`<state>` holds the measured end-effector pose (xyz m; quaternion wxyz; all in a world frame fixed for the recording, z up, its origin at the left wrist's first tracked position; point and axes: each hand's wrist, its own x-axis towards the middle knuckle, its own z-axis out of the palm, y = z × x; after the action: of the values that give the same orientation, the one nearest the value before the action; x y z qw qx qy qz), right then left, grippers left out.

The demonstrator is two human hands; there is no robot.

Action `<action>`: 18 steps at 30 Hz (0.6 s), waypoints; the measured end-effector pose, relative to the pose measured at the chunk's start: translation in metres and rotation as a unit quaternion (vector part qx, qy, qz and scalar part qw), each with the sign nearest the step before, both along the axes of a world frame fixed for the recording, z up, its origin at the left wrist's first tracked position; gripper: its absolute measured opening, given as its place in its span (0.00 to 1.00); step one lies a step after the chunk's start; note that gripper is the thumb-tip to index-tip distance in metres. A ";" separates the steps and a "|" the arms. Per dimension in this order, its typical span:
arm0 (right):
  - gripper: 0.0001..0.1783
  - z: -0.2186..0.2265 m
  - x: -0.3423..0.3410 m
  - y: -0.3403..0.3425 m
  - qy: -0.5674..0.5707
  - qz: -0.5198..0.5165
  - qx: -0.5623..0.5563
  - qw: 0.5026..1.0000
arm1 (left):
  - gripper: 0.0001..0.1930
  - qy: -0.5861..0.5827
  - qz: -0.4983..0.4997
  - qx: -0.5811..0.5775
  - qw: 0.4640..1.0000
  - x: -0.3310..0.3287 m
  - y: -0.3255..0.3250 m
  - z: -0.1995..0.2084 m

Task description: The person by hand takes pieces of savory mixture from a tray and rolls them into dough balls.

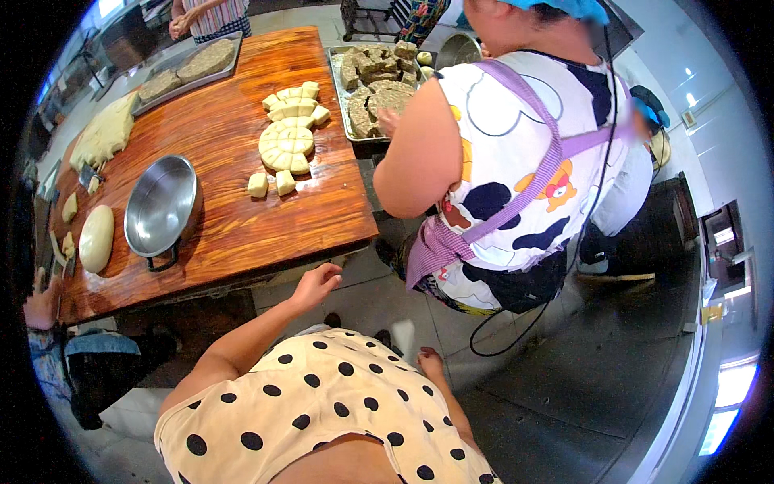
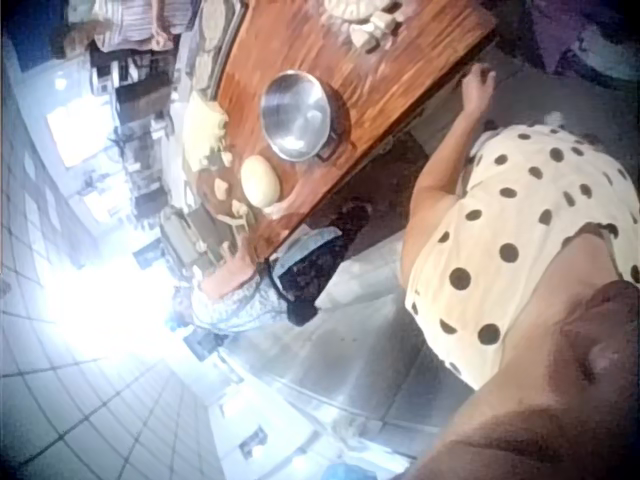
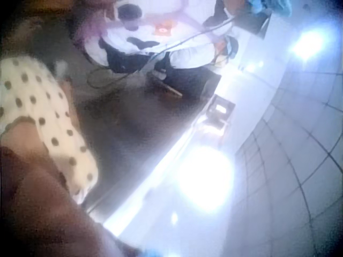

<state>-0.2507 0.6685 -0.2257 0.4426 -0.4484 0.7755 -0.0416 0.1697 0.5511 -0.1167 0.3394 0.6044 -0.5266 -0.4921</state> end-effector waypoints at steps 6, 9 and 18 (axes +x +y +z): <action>0.22 -0.009 -0.004 0.019 -0.052 -0.052 -0.029 0.997 | 0.17 0.011 -0.016 0.004 1.000 -0.007 -0.004 0.001; 0.18 -0.015 -0.006 0.030 -0.029 -0.038 -0.067 0.997 | 0.17 0.009 -0.026 -0.018 0.999 -0.011 -0.009 0.000; 0.19 -0.016 0.011 0.003 -0.024 -0.023 -0.053 0.998 | 0.15 0.125 -0.016 0.044 0.991 -0.004 -0.029 0.000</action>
<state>-0.2401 0.6718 -0.2417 0.4359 -0.4522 0.7712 -0.1037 0.1655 0.5225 -0.1164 0.3677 0.5436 -0.4674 -0.5923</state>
